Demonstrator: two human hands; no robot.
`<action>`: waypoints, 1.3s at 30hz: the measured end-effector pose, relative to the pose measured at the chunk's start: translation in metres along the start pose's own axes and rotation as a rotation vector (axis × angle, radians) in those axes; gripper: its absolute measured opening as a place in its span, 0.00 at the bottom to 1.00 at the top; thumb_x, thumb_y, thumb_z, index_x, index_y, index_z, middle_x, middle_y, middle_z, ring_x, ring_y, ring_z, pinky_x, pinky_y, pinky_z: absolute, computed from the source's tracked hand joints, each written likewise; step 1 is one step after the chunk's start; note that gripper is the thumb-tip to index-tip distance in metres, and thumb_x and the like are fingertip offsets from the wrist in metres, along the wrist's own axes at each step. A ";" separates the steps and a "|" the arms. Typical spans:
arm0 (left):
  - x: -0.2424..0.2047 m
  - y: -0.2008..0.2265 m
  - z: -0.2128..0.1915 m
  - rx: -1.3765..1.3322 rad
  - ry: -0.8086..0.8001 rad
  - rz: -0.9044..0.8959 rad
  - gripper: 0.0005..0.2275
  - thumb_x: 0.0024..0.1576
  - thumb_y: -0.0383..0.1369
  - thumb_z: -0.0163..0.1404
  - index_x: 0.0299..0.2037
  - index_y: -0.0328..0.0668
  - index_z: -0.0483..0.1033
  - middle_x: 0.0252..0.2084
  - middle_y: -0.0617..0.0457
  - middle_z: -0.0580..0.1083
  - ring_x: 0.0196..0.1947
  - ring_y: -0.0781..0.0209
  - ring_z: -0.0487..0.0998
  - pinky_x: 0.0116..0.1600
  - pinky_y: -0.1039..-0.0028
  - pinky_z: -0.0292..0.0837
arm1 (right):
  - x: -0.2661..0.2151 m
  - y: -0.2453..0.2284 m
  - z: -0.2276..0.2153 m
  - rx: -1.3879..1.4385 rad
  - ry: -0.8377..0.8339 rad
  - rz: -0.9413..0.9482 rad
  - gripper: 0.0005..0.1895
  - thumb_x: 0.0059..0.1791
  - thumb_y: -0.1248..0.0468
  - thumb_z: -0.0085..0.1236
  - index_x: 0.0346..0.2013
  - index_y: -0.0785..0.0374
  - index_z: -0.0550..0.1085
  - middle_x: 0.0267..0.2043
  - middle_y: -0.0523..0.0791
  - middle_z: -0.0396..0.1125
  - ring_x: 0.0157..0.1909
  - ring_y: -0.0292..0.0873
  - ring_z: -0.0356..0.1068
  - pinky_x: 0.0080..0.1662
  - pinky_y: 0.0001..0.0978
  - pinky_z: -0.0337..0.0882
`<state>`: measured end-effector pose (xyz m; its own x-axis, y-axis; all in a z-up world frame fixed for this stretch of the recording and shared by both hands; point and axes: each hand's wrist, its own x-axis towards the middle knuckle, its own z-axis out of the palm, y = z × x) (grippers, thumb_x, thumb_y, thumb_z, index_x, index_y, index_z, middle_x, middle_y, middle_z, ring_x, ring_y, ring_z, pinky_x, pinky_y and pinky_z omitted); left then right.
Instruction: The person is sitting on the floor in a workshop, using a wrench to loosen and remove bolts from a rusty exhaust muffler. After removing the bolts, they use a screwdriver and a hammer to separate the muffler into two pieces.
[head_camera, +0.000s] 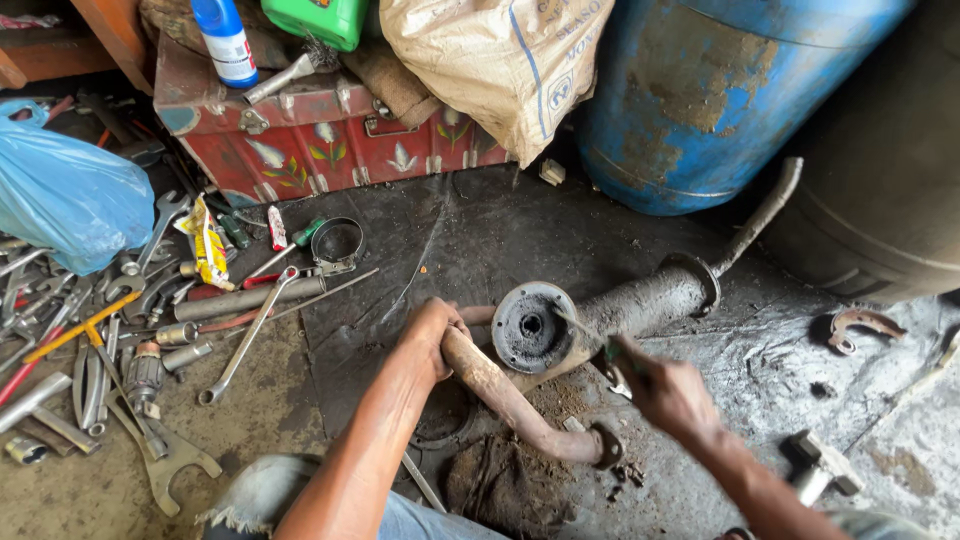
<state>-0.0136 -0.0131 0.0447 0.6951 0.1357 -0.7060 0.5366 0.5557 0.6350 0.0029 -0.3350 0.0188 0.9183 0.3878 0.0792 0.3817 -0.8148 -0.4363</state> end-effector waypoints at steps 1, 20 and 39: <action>0.004 -0.001 -0.001 -0.002 -0.018 0.001 0.35 0.48 0.18 0.38 0.72 0.37 0.49 0.44 0.41 0.83 0.14 0.70 0.65 0.19 0.80 0.61 | -0.008 -0.004 0.006 0.068 0.001 0.073 0.23 0.53 0.53 0.48 0.63 0.50 0.72 0.31 0.45 0.75 0.07 0.36 0.58 0.12 0.31 0.64; -0.019 -0.011 0.003 -0.167 -0.140 0.005 0.28 0.57 0.23 0.32 0.66 0.04 0.62 0.43 0.30 0.78 0.18 0.64 0.76 0.24 0.79 0.79 | -0.015 -0.057 -0.047 -0.381 -0.504 0.018 0.17 0.58 0.53 0.42 0.57 0.45 0.75 0.30 0.47 0.77 0.15 0.31 0.59 0.21 0.30 0.67; -0.137 0.057 0.038 0.123 -0.128 0.680 0.27 0.52 0.22 0.44 0.64 0.51 0.67 0.31 0.46 0.67 0.14 0.64 0.68 0.15 0.71 0.69 | -0.025 -0.010 -0.068 0.432 -0.024 0.436 0.24 0.53 0.50 0.49 0.62 0.53 0.69 0.39 0.48 0.77 0.36 0.40 0.71 0.43 0.40 0.70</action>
<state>-0.0600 -0.0309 0.1899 0.9425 0.3184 -0.1017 0.0075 0.2840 0.9588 -0.0162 -0.3659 0.0818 0.9758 0.0713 -0.2065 -0.1104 -0.6546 -0.7479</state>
